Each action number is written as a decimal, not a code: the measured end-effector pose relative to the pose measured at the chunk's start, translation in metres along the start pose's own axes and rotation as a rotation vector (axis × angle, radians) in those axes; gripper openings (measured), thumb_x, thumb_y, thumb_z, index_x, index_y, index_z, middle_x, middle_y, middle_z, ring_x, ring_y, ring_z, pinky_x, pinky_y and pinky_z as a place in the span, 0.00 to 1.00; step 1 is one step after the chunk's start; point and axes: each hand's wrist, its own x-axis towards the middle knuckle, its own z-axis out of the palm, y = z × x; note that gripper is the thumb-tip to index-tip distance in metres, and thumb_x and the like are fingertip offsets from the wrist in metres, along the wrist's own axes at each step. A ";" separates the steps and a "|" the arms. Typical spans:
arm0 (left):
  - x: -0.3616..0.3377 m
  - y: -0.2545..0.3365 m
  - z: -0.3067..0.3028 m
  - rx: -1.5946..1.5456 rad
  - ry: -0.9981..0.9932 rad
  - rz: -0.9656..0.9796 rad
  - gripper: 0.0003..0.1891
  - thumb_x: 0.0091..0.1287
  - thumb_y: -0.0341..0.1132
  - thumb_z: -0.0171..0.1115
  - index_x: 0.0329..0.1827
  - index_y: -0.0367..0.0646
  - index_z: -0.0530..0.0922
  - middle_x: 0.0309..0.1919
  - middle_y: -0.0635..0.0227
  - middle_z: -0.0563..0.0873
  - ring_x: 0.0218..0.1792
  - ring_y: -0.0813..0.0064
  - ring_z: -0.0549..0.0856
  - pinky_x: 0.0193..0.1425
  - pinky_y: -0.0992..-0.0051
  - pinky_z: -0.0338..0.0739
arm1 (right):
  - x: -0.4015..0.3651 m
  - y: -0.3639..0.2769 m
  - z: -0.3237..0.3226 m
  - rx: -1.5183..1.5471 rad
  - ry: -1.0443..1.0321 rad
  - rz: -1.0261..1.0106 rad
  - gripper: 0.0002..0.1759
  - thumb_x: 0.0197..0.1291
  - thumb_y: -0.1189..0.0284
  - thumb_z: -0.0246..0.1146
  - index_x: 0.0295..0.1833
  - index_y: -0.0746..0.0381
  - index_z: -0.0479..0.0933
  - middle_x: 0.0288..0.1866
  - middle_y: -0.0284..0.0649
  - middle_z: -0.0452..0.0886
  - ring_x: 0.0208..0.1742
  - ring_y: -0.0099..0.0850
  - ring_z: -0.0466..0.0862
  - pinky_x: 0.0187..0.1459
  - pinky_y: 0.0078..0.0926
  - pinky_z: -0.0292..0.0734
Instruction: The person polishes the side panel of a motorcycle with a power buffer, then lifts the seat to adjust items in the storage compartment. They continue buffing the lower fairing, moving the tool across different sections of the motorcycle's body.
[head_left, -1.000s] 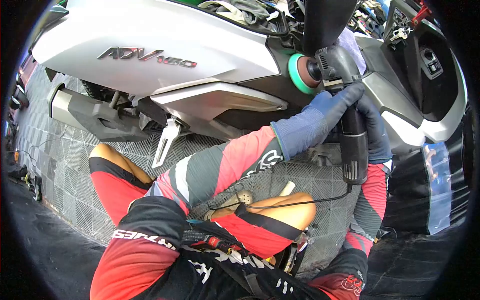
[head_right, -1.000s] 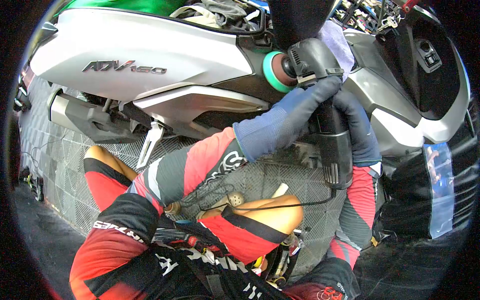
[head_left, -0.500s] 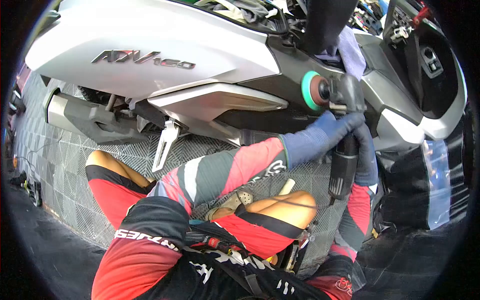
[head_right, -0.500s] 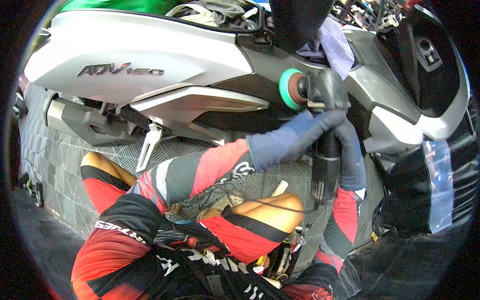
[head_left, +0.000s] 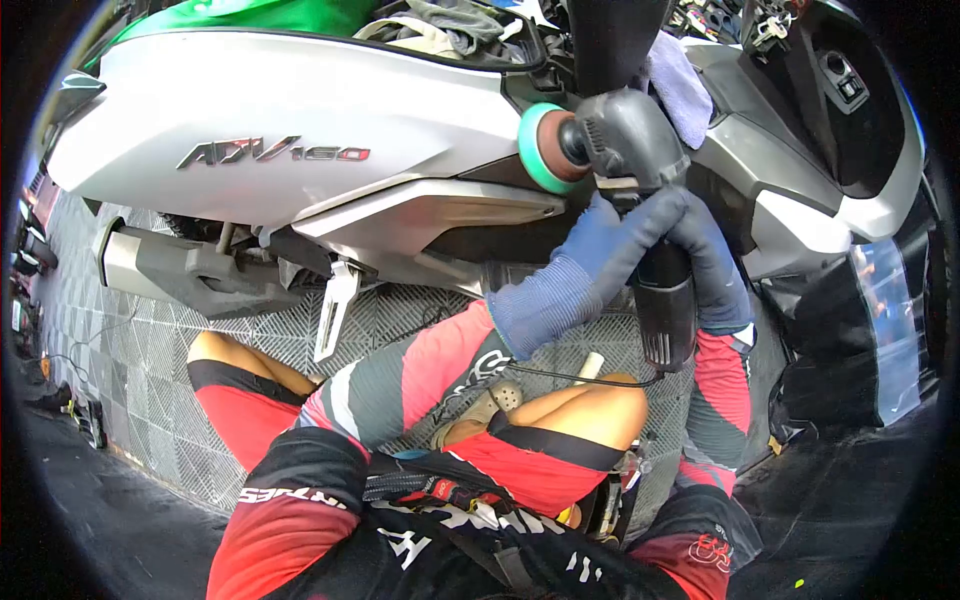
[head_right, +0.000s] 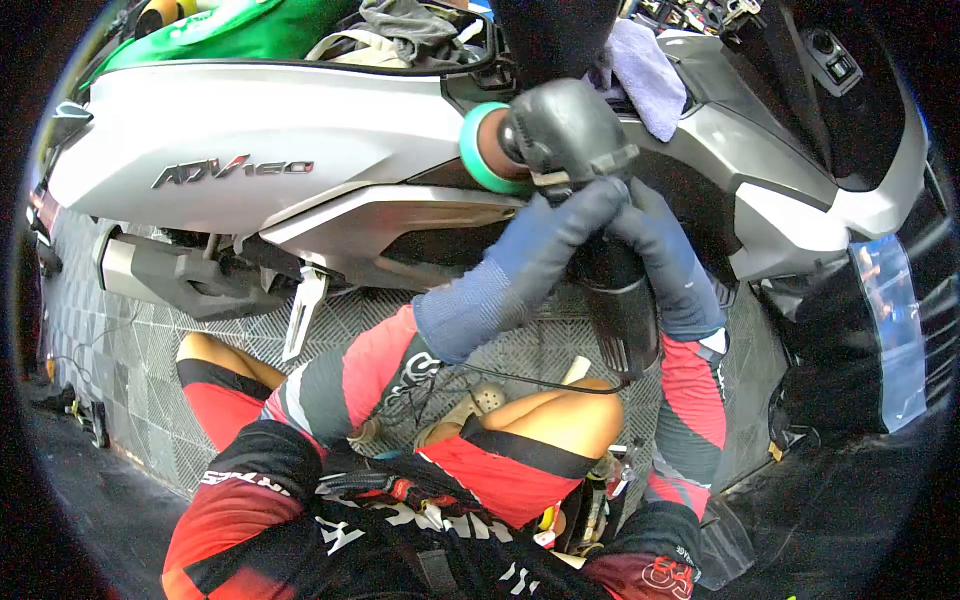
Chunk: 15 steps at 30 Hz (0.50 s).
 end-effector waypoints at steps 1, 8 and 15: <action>0.000 -0.003 0.006 -0.079 -0.052 0.144 0.49 0.59 0.65 0.67 0.65 0.27 0.64 0.56 0.53 0.79 0.56 0.69 0.80 0.61 0.69 0.74 | -0.004 0.008 -0.004 0.045 0.030 0.028 0.11 0.64 0.71 0.59 0.49 0.62 0.76 0.47 0.34 0.78 0.49 0.23 0.77 0.55 0.24 0.73; 0.027 -0.047 0.020 0.060 -0.127 -0.235 0.50 0.58 0.67 0.65 0.65 0.26 0.64 0.56 0.52 0.79 0.53 0.69 0.81 0.60 0.70 0.75 | -0.035 0.057 -0.030 0.130 0.246 0.124 0.22 0.61 0.63 0.61 0.57 0.65 0.75 0.52 0.37 0.80 0.52 0.25 0.80 0.56 0.26 0.74; 0.002 -0.029 0.009 -0.024 -0.059 -0.040 0.27 0.68 0.54 0.64 0.60 0.43 0.74 0.51 0.68 0.81 0.51 0.78 0.79 0.59 0.73 0.73 | -0.027 0.030 -0.001 0.154 0.217 0.102 0.18 0.63 0.68 0.59 0.56 0.63 0.75 0.50 0.35 0.80 0.50 0.24 0.79 0.54 0.25 0.75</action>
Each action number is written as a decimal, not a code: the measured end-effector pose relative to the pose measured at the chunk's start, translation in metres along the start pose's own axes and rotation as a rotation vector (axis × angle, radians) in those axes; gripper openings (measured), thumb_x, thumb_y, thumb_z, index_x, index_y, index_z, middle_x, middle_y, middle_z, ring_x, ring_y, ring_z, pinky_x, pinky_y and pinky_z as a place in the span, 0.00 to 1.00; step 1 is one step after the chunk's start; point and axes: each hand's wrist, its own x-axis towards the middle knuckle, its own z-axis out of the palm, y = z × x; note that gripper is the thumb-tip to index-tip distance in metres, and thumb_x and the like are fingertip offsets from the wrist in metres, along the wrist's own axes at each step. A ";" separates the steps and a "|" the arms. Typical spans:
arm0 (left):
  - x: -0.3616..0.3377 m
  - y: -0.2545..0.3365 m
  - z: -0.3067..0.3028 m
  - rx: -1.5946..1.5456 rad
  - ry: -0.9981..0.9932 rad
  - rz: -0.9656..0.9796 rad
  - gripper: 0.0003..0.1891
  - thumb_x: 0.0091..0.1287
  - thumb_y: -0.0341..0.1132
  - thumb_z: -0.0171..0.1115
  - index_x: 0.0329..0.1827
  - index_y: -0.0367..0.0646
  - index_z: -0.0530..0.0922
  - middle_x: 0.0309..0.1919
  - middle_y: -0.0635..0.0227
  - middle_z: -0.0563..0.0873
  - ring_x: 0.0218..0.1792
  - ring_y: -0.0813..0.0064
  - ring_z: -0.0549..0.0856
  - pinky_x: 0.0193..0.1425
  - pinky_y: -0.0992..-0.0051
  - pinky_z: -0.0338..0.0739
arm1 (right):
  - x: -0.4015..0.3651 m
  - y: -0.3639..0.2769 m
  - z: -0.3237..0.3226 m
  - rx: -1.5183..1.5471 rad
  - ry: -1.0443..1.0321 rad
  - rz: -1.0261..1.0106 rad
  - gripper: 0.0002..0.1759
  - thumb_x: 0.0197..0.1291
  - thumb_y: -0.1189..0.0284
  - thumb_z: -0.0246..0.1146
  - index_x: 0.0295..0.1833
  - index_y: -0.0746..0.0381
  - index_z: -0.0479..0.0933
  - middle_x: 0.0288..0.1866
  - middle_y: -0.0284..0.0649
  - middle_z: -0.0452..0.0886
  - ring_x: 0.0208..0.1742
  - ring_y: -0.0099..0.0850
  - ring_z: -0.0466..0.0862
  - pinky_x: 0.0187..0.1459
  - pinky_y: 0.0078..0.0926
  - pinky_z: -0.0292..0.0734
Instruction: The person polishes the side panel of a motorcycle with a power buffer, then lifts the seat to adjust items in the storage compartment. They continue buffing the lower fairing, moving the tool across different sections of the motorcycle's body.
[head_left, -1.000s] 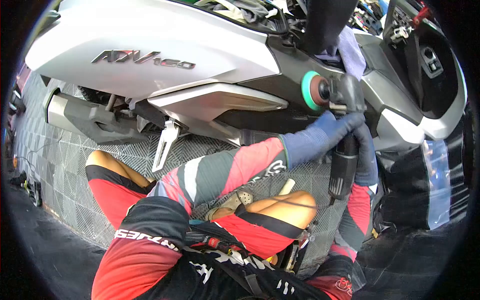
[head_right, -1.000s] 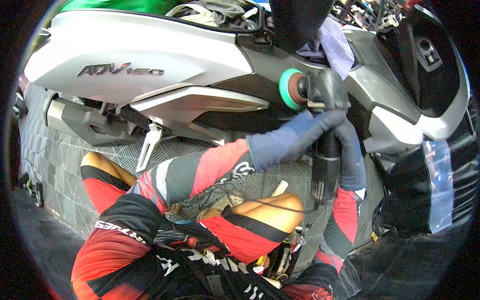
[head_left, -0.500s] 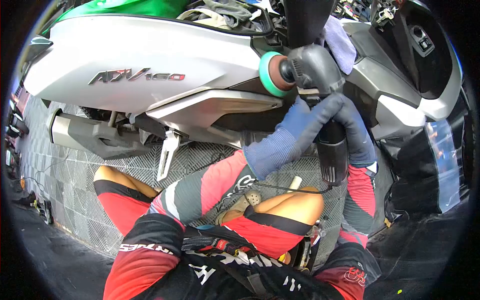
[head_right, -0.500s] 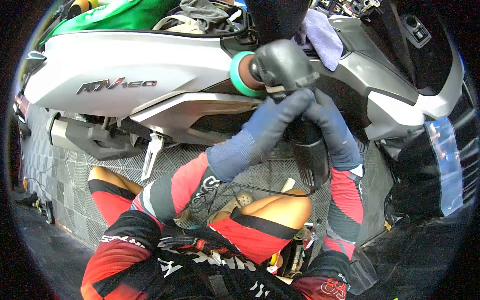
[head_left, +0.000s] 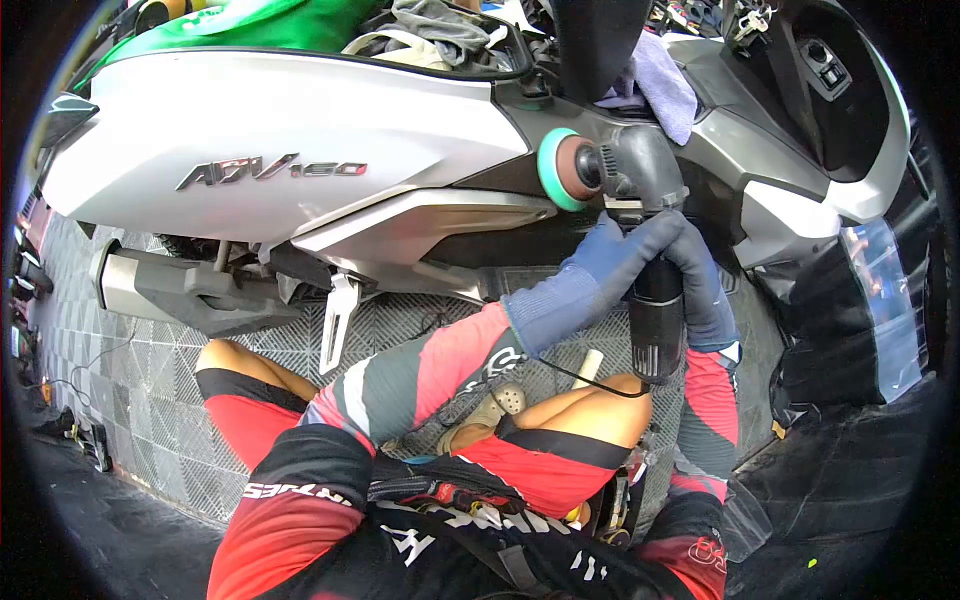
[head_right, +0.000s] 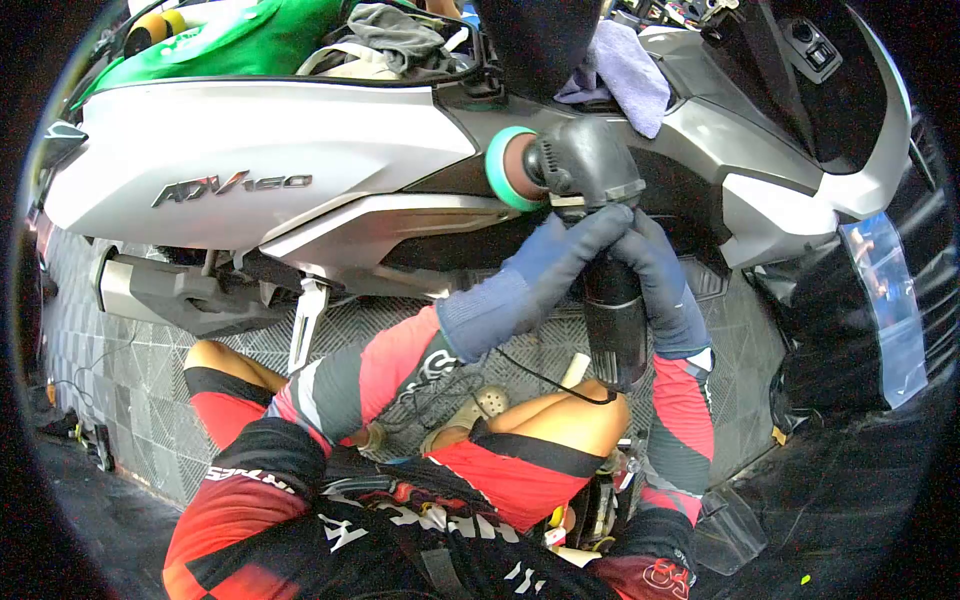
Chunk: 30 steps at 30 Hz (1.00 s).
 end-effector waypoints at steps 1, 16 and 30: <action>-0.004 0.003 -0.004 -0.003 0.022 0.029 0.27 0.68 0.54 0.63 0.60 0.43 0.74 0.52 0.69 0.81 0.51 0.78 0.78 0.59 0.73 0.73 | 0.004 -0.003 0.004 -0.023 -0.050 -0.015 0.13 0.64 0.71 0.59 0.52 0.62 0.77 0.49 0.35 0.80 0.49 0.24 0.79 0.53 0.25 0.75; -0.033 0.049 -0.016 -0.123 0.038 0.211 0.42 0.63 0.56 0.68 0.68 0.34 0.61 0.56 0.58 0.78 0.57 0.72 0.78 0.64 0.70 0.72 | 0.018 -0.038 0.045 -0.244 -0.134 -0.090 0.19 0.59 0.65 0.64 0.53 0.64 0.75 0.46 0.34 0.80 0.48 0.23 0.79 0.53 0.24 0.74; 0.001 0.000 -0.001 -0.065 -0.116 -0.040 0.55 0.57 0.68 0.65 0.67 0.22 0.58 0.57 0.50 0.79 0.56 0.67 0.80 0.62 0.69 0.74 | -0.007 0.000 0.003 0.065 0.046 0.084 0.17 0.65 0.66 0.60 0.56 0.63 0.76 0.50 0.38 0.81 0.50 0.27 0.82 0.56 0.28 0.77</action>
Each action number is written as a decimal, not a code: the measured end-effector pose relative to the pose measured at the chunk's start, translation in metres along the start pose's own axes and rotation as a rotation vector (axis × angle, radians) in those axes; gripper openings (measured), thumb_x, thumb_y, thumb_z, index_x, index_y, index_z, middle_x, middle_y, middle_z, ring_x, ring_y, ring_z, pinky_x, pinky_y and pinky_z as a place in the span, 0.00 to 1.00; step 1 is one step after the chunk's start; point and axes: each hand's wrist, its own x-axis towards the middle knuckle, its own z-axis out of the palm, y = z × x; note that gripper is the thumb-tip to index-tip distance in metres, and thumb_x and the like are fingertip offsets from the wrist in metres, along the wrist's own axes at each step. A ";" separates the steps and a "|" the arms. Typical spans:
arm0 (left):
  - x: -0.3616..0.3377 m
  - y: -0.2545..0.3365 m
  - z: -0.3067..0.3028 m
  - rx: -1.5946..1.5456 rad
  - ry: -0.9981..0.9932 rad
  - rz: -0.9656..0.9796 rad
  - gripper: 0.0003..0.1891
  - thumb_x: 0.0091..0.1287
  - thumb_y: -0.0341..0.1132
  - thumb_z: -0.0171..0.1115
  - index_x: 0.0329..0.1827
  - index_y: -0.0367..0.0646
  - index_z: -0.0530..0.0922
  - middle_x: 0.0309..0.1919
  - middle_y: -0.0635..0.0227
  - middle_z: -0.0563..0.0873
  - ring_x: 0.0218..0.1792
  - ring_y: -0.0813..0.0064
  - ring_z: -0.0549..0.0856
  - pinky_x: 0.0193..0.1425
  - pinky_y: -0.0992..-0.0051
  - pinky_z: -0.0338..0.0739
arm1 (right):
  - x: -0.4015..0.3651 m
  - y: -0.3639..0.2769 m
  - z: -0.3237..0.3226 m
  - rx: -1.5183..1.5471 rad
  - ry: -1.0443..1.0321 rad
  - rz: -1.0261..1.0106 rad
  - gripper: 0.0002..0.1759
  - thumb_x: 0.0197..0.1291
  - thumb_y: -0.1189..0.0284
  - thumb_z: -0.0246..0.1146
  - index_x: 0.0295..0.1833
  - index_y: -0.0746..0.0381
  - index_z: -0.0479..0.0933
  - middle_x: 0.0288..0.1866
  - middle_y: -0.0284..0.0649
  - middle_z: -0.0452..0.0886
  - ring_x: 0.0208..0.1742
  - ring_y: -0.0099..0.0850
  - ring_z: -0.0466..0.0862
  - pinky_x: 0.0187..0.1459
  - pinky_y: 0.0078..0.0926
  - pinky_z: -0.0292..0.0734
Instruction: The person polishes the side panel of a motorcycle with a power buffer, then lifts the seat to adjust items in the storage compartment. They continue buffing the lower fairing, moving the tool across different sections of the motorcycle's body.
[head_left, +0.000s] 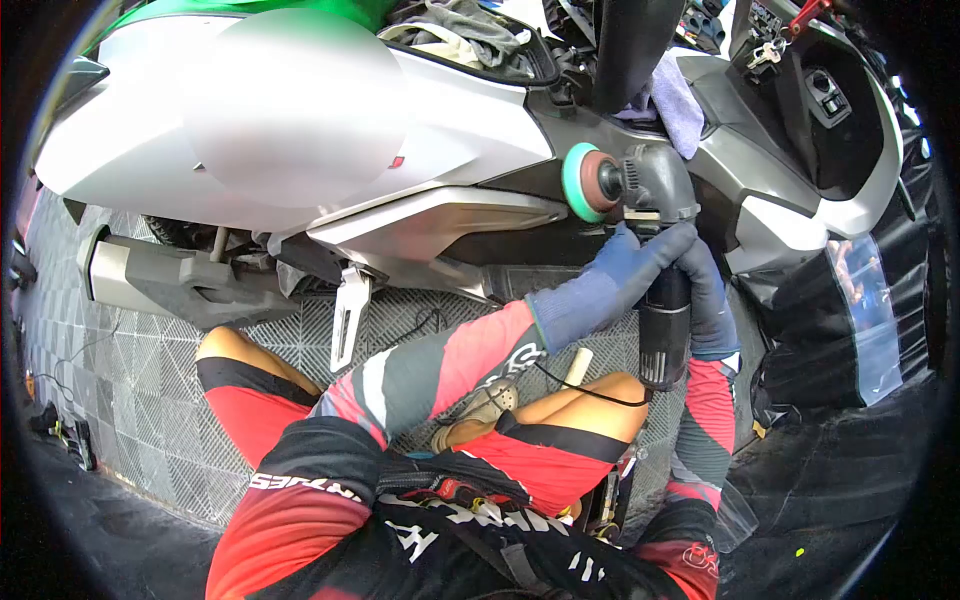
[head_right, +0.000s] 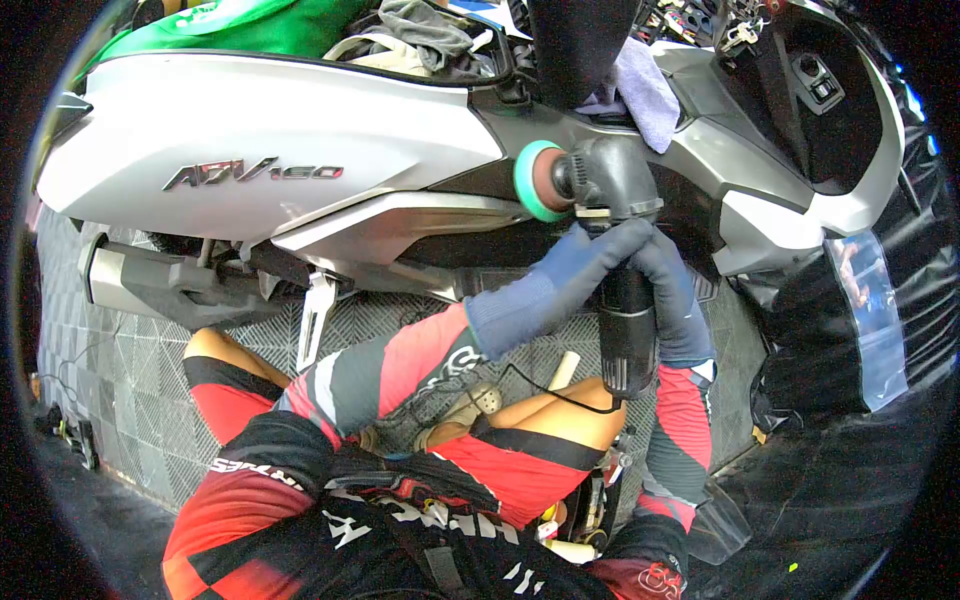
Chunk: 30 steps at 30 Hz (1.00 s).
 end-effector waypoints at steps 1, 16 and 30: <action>-0.006 0.001 -0.001 0.002 0.077 0.046 0.55 0.57 0.68 0.65 0.68 0.23 0.57 0.57 0.50 0.78 0.57 0.68 0.80 0.63 0.69 0.73 | -0.002 -0.004 0.009 0.000 0.000 -0.002 0.17 0.65 0.66 0.60 0.56 0.63 0.76 0.50 0.38 0.81 0.50 0.27 0.82 0.56 0.28 0.77; -0.077 0.098 -0.027 0.115 0.191 0.233 0.50 0.64 0.65 0.60 0.66 0.25 0.51 0.59 0.50 0.75 0.62 0.65 0.76 0.66 0.68 0.71 | 0.016 -0.079 0.108 -0.230 -0.299 -0.083 0.13 0.62 0.69 0.59 0.51 0.62 0.74 0.46 0.34 0.78 0.47 0.23 0.77 0.53 0.23 0.73; -0.119 0.183 -0.058 0.316 0.209 0.587 0.33 0.74 0.55 0.54 0.63 0.29 0.63 0.53 0.57 0.79 0.55 0.73 0.78 0.63 0.71 0.71 | 0.056 -0.144 0.179 -0.355 -0.729 -0.346 0.17 0.68 0.73 0.58 0.61 0.65 0.74 0.60 0.38 0.77 0.60 0.29 0.77 0.65 0.28 0.70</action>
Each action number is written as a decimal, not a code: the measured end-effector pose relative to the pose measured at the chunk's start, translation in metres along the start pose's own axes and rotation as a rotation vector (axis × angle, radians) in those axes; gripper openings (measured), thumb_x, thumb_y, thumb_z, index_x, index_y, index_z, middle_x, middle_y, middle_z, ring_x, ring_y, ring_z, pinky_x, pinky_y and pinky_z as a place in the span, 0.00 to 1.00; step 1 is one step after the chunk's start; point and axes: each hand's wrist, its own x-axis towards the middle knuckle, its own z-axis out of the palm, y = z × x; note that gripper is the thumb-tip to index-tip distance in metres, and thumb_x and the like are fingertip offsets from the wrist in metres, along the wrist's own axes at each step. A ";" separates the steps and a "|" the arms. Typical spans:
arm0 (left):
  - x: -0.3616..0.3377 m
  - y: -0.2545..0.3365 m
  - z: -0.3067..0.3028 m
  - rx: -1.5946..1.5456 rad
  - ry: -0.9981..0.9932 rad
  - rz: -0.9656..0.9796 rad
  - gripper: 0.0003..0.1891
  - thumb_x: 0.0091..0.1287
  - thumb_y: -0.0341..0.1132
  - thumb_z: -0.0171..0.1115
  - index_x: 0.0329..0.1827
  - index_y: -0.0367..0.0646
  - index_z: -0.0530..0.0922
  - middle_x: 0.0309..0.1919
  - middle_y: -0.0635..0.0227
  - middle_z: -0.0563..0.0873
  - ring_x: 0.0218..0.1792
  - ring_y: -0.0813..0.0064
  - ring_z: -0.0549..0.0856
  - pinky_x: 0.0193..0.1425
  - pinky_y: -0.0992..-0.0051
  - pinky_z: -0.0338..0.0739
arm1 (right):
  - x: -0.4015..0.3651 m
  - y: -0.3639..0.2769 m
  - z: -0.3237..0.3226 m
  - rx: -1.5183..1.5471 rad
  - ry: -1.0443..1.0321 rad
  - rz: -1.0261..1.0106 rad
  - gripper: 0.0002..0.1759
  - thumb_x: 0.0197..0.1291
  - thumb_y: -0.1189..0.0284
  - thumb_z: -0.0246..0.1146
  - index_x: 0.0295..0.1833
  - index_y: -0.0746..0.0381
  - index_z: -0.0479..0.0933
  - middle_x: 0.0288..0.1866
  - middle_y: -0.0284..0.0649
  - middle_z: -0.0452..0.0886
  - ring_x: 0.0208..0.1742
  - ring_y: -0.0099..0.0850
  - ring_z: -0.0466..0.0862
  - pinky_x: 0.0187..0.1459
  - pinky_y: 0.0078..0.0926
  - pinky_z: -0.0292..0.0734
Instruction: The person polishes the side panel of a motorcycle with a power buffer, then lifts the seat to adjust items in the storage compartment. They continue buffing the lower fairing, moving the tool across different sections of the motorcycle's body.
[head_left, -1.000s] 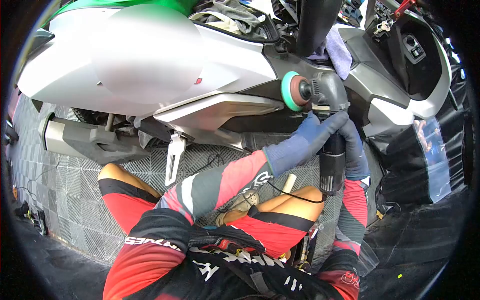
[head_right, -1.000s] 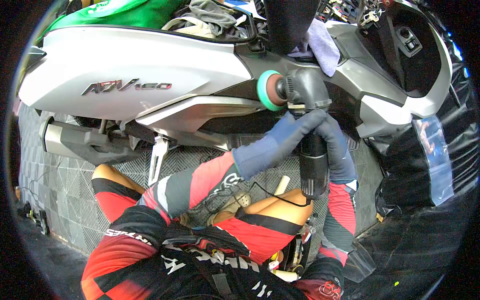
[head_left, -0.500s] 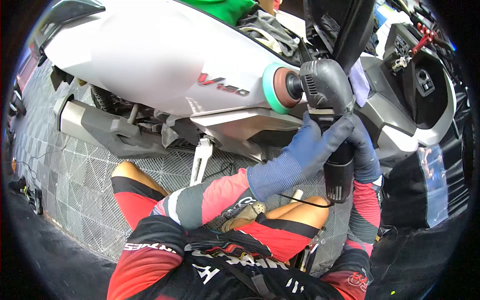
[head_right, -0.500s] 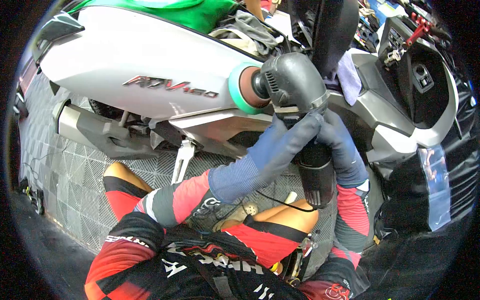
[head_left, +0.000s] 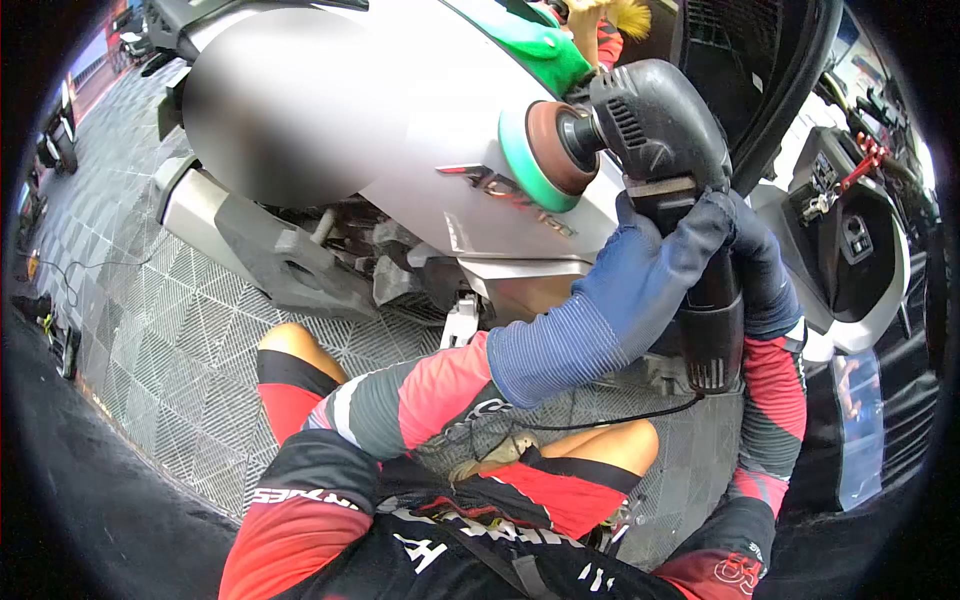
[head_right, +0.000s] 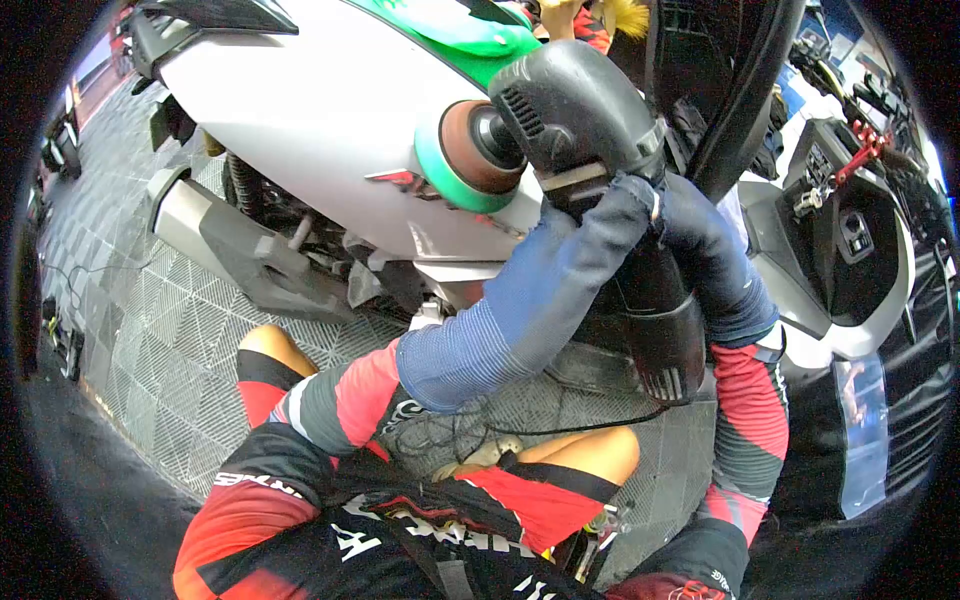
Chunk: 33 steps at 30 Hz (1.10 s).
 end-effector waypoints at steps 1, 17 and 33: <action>0.001 0.004 -0.004 0.027 0.000 0.103 0.30 0.75 0.54 0.52 0.61 0.30 0.69 0.52 0.59 0.81 0.54 0.74 0.78 0.62 0.71 0.71 | 0.007 -0.005 0.002 -0.018 -0.018 -0.046 0.17 0.68 0.73 0.58 0.60 0.65 0.74 0.61 0.38 0.77 0.60 0.29 0.77 0.66 0.29 0.69; 0.030 0.093 -0.031 -0.411 0.157 0.231 0.32 0.75 0.63 0.46 0.45 0.39 0.82 0.24 0.73 0.80 0.20 0.81 0.74 0.23 0.79 0.72 | 0.109 -0.086 0.041 -0.264 -0.187 0.050 0.29 0.63 0.57 0.65 0.65 0.62 0.73 0.57 0.43 0.80 0.58 0.31 0.79 0.66 0.29 0.70; 0.005 0.142 -0.101 -0.550 0.146 0.322 0.22 0.74 0.55 0.53 0.58 0.49 0.78 0.40 0.70 0.88 0.36 0.73 0.89 0.34 0.69 0.87 | 0.173 -0.119 0.077 -0.562 -0.460 -0.139 0.26 0.67 0.61 0.64 0.64 0.66 0.74 0.57 0.43 0.81 0.57 0.30 0.80 0.61 0.28 0.75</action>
